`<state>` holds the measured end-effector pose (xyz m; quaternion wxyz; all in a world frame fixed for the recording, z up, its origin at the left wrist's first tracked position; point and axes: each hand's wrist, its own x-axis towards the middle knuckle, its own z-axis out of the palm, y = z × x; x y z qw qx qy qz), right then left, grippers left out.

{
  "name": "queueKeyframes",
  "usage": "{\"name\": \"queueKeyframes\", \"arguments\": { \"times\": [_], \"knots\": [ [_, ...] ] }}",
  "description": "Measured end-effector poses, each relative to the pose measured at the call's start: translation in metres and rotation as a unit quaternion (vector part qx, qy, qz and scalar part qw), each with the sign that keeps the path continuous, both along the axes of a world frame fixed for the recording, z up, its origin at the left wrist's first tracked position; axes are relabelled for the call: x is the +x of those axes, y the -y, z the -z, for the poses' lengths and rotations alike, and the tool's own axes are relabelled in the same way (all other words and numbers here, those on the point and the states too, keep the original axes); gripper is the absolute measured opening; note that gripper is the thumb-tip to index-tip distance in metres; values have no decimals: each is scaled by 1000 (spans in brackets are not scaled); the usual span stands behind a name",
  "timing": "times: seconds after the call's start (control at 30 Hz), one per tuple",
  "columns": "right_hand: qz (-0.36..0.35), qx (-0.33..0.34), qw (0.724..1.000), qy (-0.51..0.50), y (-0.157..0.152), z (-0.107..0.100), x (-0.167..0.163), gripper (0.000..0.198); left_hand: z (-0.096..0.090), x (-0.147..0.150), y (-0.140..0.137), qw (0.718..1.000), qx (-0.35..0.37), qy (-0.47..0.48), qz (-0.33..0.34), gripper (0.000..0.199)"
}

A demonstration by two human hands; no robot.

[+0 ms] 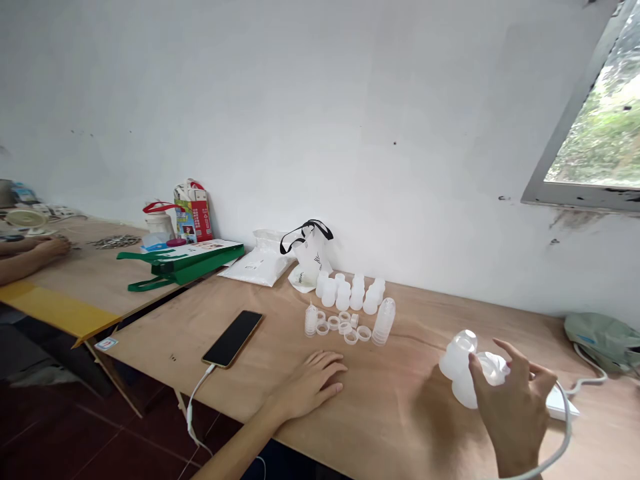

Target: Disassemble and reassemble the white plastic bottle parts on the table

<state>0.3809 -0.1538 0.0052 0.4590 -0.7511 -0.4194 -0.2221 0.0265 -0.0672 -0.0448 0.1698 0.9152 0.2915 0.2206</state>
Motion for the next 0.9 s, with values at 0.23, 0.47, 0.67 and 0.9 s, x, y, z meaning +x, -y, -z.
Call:
{"name": "queueKeyframes", "arguments": {
  "times": [0.23, 0.47, 0.67, 0.9],
  "knots": [
    [-190, -121, 972, 72, -26, 17, -81, 31, 3, 0, 0, 1000, 10, 4, 2, 30],
    [-363, -203, 878, 238, -45, 94, -137, 37, 10, -1, -2, 998, 29, -7, -60, 40],
    [-349, -187, 871, 290, -42, 100, -145, 46, 7, -1, -2, 997, 48, -17, -62, 36],
    [-360, -206, 870, 268, -43, 94, -146, 40, 7, 1, -2, 996, 58, -23, -65, 33]
  ]
}}
